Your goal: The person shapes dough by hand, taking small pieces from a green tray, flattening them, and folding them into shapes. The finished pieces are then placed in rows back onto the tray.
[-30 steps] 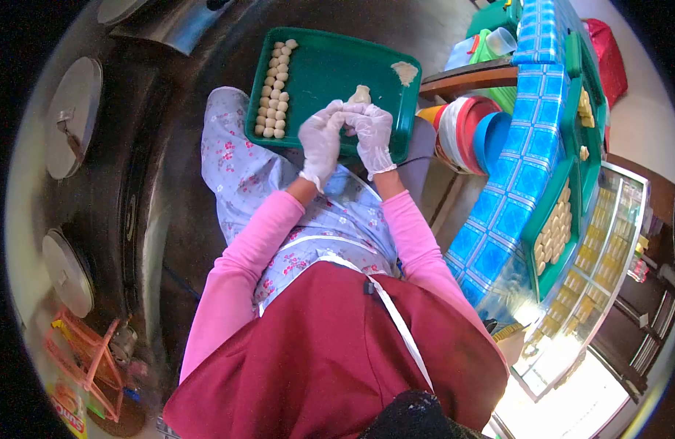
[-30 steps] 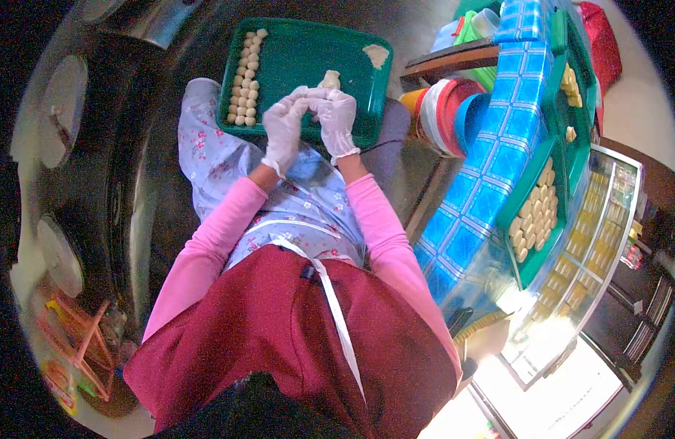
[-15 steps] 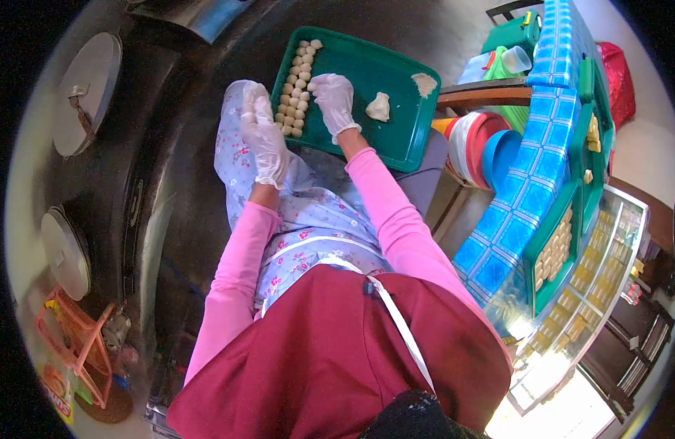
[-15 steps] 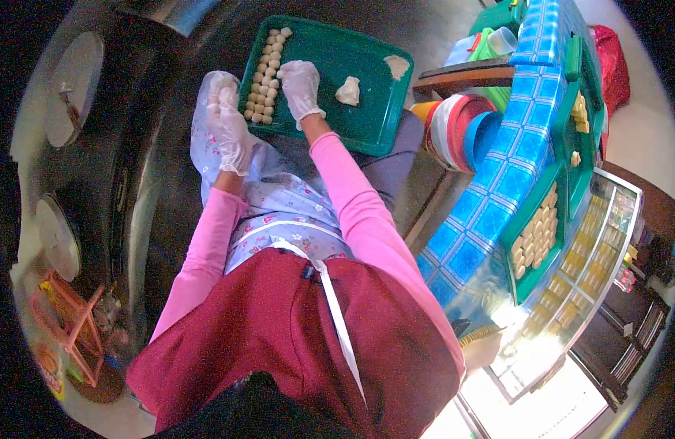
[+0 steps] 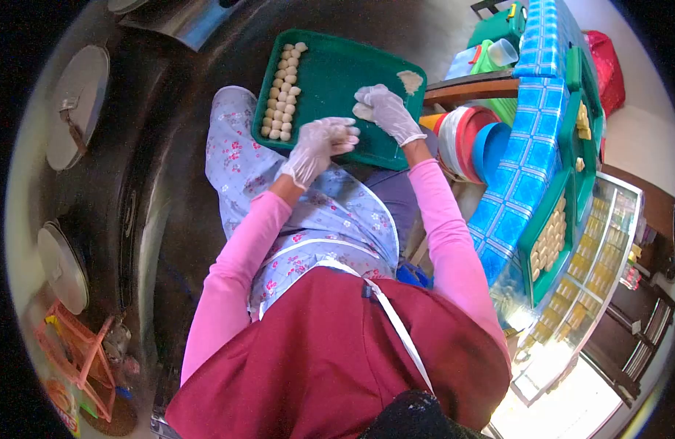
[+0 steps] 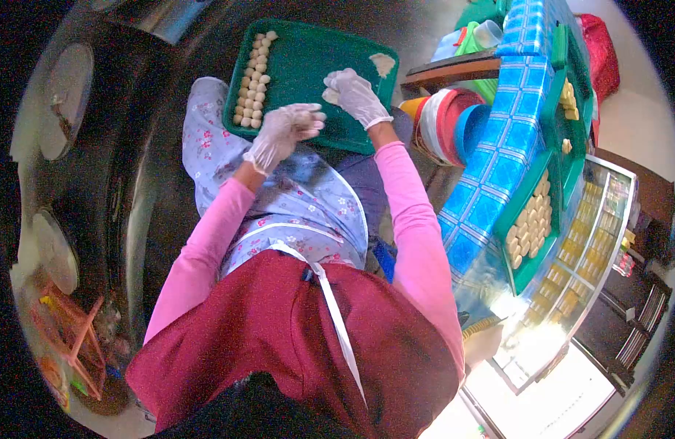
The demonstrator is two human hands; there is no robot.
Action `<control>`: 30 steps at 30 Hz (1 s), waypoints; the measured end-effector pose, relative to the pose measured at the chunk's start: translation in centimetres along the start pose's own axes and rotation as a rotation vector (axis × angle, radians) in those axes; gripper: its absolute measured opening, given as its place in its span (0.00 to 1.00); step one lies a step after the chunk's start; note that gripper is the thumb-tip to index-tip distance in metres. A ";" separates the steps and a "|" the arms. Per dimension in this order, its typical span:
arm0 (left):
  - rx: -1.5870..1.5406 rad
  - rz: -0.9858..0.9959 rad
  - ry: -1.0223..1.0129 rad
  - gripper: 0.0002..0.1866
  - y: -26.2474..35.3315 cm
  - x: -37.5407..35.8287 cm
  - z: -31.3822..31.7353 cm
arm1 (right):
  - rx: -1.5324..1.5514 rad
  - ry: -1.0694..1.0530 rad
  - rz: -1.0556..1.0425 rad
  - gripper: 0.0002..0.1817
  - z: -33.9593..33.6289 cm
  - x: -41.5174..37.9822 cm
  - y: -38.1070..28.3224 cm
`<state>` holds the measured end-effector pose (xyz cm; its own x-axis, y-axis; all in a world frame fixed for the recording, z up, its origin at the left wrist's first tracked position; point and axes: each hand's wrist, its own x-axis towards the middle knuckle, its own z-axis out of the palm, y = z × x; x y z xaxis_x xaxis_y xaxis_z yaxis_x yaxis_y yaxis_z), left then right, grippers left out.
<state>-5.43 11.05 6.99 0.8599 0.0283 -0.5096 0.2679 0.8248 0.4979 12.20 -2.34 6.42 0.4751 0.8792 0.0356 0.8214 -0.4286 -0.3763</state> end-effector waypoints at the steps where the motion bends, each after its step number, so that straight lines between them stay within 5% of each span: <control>1: -0.125 -0.103 -0.032 0.16 -0.8 0.8 0.4 | 0.027 -0.050 -0.009 0.13 -0.2 -0.6 0.2; 4: -0.100 -0.339 -0.024 0.15 -3.5 3.8 1.8 | 0.005 -0.068 0.154 0.13 -1.0 -2.0 0.2; 8: -0.347 -0.307 -0.077 0.12 -5.7 7.6 3.2 | 0.071 0.009 0.313 0.12 -0.5 -3.7 0.1; 12: -0.516 -0.357 0.367 0.08 -7.5 10.4 3.5 | 0.223 0.148 0.423 0.08 0.7 -6.3 -0.8; 15: 1.267 -0.062 0.124 0.07 -6.4 8.3 3.2 | 0.683 0.199 0.530 0.04 -0.3 -7.9 -2.4; 17: 1.189 0.064 0.090 0.07 -5.9 7.4 3.1 | 1.139 0.165 0.910 0.03 -2.5 -7.7 -4.8; 18: 1.148 0.128 0.075 0.07 -5.7 7.0 3.1 | 1.421 0.189 0.823 0.09 -3.9 -8.0 -5.9; 22: 0.971 0.371 -0.020 0.08 -5.4 5.2 4.5 | 1.704 0.554 0.649 0.11 -6.5 -7.5 -7.9; 25: -0.364 -0.315 0.100 0.11 -4.2 4.3 6.1 | 1.425 0.509 0.745 0.12 -5.2 -7.3 -5.9; 26: -0.357 -0.276 -0.033 0.09 -4.0 4.1 5.3 | 1.022 0.429 0.693 0.13 -4.5 -7.6 -5.8; 29: -0.474 0.006 0.062 0.09 -2.7 3.2 6.4 | 0.516 0.490 0.072 0.13 -0.4 -7.6 -2.8; 30: -0.470 0.032 0.082 0.09 -3.0 4.2 5.3 | 0.534 0.478 0.109 0.10 -0.9 -7.0 -3.0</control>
<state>-0.34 5.69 7.12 0.8222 0.0867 -0.5625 0.0003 0.9883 0.1528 6.72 -7.37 8.13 0.7319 0.5981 0.3266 0.5530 -0.2414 -0.7974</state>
